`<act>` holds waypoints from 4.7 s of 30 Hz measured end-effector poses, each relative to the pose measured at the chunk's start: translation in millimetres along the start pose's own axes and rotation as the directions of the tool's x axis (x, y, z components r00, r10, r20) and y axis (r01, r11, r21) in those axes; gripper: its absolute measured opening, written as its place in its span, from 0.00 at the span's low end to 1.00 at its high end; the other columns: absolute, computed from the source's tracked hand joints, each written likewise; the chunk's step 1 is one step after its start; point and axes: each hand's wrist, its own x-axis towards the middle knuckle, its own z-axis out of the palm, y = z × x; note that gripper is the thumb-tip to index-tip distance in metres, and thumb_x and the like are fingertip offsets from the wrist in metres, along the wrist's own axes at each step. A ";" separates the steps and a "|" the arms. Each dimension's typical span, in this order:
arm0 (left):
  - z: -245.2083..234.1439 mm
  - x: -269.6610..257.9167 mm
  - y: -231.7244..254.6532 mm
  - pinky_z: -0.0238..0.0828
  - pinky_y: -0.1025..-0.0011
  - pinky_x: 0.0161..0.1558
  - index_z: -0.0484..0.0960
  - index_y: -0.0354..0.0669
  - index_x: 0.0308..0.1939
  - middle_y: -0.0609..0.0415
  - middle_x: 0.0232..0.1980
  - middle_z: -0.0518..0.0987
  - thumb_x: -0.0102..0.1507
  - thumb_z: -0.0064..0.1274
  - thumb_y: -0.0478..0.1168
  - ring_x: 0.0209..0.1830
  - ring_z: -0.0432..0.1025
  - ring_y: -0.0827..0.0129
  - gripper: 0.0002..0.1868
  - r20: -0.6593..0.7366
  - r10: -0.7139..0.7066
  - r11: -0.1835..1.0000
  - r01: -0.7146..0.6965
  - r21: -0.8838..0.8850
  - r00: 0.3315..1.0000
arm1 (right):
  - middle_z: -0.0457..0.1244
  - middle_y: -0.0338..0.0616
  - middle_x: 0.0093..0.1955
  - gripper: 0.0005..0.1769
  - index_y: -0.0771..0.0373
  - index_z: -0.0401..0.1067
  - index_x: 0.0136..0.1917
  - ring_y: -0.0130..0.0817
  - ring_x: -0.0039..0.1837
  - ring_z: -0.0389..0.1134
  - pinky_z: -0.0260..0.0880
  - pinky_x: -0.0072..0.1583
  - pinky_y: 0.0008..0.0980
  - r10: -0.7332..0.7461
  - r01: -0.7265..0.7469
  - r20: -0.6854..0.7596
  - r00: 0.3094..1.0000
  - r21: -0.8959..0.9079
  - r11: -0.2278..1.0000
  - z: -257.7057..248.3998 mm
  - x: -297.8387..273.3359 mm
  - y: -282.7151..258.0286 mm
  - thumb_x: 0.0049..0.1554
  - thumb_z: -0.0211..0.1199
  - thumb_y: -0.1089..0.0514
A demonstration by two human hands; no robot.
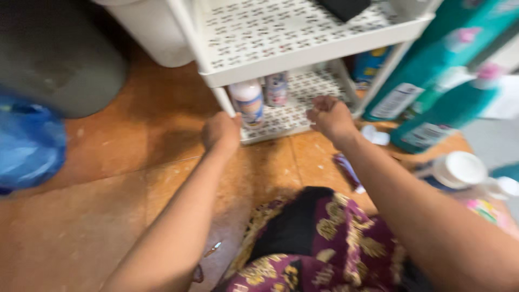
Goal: The person removes various cleaning supplies from a white rolling cart, places them on the floor, and then puts them back into the cart and a nearby cardboard box. The items include bottles, sprays, and packets.
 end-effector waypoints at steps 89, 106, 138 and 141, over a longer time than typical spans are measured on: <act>11.0 -61.8 -15.3 0.73 0.63 0.54 0.80 0.50 0.58 0.50 0.60 0.77 0.63 0.56 0.45 0.51 0.77 0.60 0.19 0.118 0.280 0.911 -0.224 -0.347 0.953 | 0.69 0.54 0.57 0.39 0.60 0.65 0.68 0.48 0.57 0.72 0.71 0.59 0.43 -0.264 0.386 0.283 0.922 -0.717 0.580 53.2 16.0 -65.0 0.49 0.78 0.48; 43.4 -66.7 18.3 0.75 0.61 0.49 0.82 0.50 0.55 0.50 0.52 0.84 0.63 0.56 0.48 0.45 0.80 0.59 0.18 0.067 0.249 0.896 -0.204 -0.394 0.966 | 0.69 0.51 0.57 0.28 0.61 0.71 0.64 0.47 0.56 0.74 0.73 0.58 0.41 -0.321 0.306 0.072 0.944 -0.554 0.775 -3.2 -78.8 -7.4 0.51 0.71 0.53; -11.0 -42.5 -12.0 0.74 0.67 0.37 0.86 0.51 0.48 0.55 0.35 0.85 0.64 0.53 0.44 0.31 0.79 0.67 0.11 0.159 0.134 0.841 -0.027 -0.540 0.978 | 0.69 0.54 0.57 0.41 0.67 0.69 0.63 0.48 0.58 0.72 0.71 0.60 0.40 -0.387 0.342 0.096 0.917 -0.687 0.641 72.4 14.9 -78.7 0.45 0.78 0.42; -13.5 -50.5 -15.6 0.74 0.68 0.38 0.86 0.52 0.48 0.54 0.35 0.86 0.64 0.53 0.44 0.32 0.80 0.69 0.12 0.160 0.153 0.863 -0.053 -0.503 0.975 | 0.69 0.53 0.58 0.40 0.66 0.69 0.63 0.48 0.59 0.71 0.70 0.61 0.40 -0.426 0.368 0.075 0.902 -0.652 0.663 77.7 14.2 -81.0 0.45 0.78 0.43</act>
